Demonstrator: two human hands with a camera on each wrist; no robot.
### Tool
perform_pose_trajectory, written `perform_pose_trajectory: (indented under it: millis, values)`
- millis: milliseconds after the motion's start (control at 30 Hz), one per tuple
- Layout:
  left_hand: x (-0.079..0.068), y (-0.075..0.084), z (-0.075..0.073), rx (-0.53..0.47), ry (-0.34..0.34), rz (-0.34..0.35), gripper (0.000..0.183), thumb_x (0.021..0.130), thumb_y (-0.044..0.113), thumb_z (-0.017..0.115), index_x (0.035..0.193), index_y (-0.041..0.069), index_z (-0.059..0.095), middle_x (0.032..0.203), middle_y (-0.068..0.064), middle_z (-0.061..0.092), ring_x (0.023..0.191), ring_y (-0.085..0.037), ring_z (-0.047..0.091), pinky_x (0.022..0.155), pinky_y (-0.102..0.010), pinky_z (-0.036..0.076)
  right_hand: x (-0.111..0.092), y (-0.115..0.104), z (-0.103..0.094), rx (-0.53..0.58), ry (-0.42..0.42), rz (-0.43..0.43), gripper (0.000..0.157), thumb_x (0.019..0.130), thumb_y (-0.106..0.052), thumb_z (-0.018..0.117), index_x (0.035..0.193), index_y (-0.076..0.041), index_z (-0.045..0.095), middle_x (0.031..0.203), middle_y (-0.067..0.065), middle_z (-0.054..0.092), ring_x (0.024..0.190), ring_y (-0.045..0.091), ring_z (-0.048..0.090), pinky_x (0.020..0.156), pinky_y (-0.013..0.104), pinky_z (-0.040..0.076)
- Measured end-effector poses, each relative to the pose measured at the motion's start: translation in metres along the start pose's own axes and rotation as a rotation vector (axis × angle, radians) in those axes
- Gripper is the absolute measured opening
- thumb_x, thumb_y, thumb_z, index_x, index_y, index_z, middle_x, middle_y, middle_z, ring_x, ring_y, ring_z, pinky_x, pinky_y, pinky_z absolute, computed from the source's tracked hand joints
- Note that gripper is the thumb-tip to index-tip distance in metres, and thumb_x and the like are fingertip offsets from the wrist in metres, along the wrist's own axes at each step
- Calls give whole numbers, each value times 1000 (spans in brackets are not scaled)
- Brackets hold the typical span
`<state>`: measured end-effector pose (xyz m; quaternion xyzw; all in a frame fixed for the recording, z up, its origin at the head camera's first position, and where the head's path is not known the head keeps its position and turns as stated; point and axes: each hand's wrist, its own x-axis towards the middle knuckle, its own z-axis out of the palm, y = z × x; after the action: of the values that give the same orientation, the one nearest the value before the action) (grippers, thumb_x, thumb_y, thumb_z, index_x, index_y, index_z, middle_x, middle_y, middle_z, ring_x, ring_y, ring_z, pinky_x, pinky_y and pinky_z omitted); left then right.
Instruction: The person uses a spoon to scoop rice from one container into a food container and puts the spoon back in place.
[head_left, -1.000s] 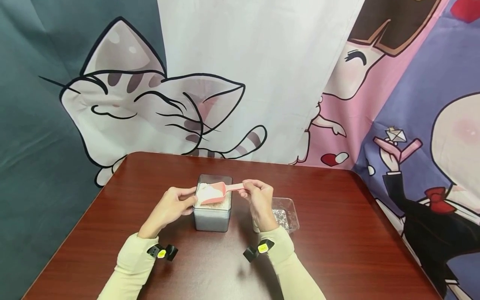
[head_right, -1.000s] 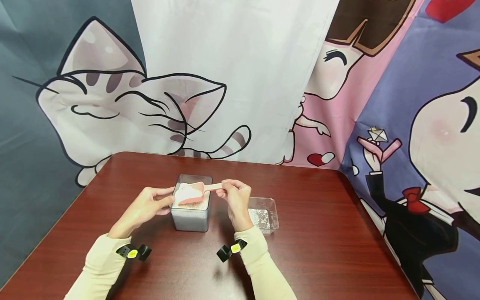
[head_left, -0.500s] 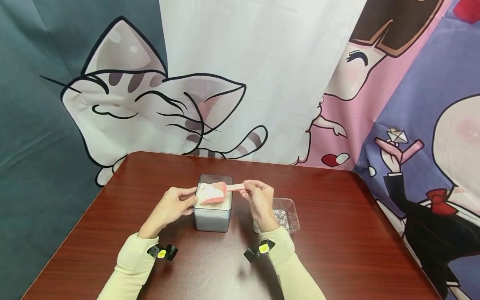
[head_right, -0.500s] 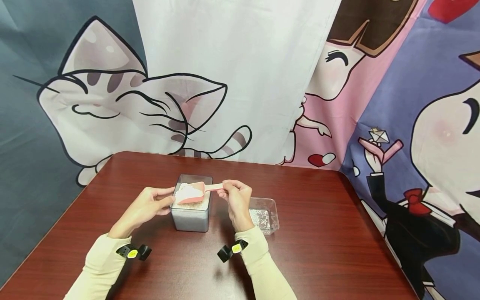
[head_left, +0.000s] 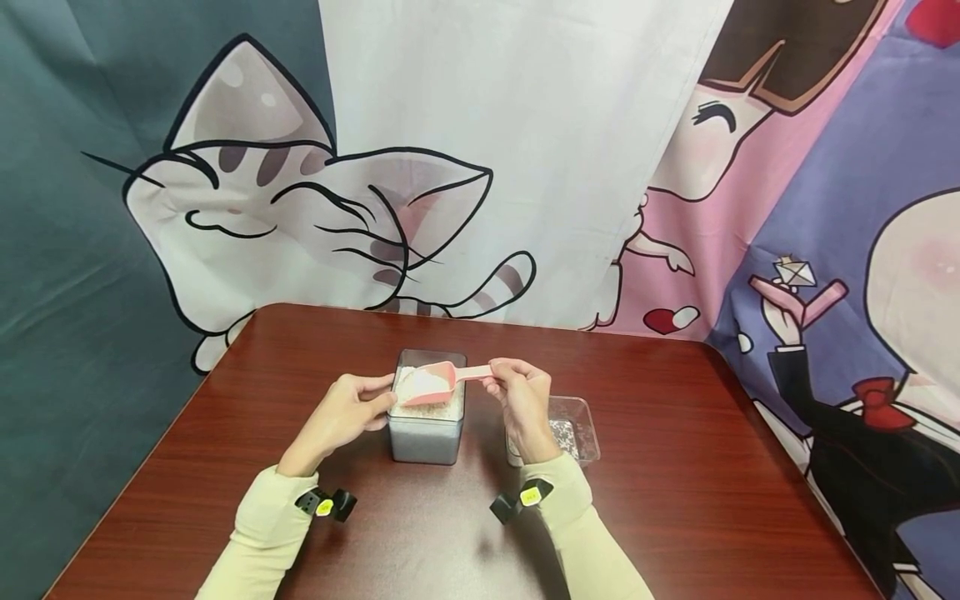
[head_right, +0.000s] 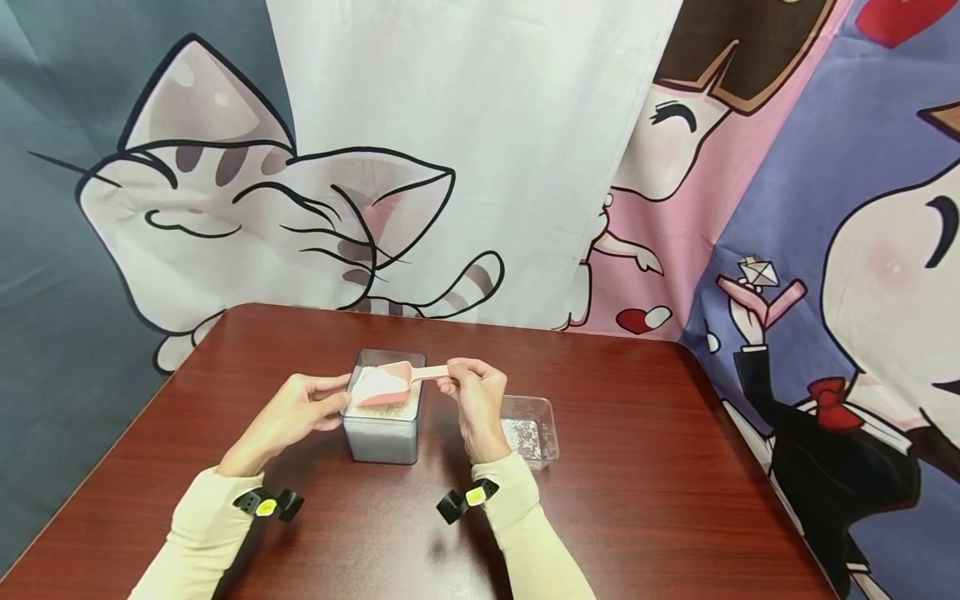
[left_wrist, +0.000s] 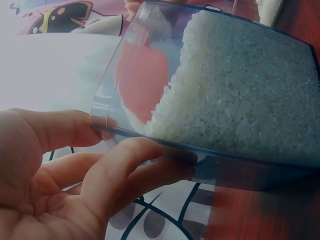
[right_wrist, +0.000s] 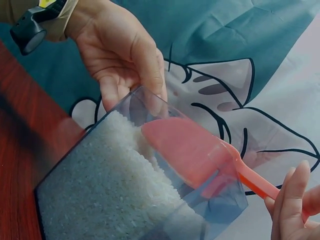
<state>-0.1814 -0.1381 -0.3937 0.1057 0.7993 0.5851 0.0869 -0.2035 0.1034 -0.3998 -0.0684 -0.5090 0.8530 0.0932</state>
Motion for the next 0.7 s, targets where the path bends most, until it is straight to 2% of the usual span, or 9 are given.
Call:
perform_pose_trajectory:
  millis: [133,367,700]
  values:
    - [0,0,0,2,0,3,43,89,8,59,128,-7,49,117,-26,57,91,-21,63,68,-31,56,1,-2,-1,8,4,-7,13,80,10,56,90,19,58,61,10,61,45,8,56,43,13,48]
    - [0,1,0,3,2,1,43,89,8,59,128,-6,49,116,-25,57,90,-21,63,68,-31,56,1,-7,-1,35,5,5,22,80,11,56,97,26,53,60,10,61,44,8,56,43,14,48]
    - [1,0,0,-5,1,0,42,89,6,57,128,-8,48,117,-27,56,92,-24,63,69,-32,56,0,-22,-6,86,10,19,8,81,10,56,86,16,59,55,12,62,43,8,55,40,12,45]
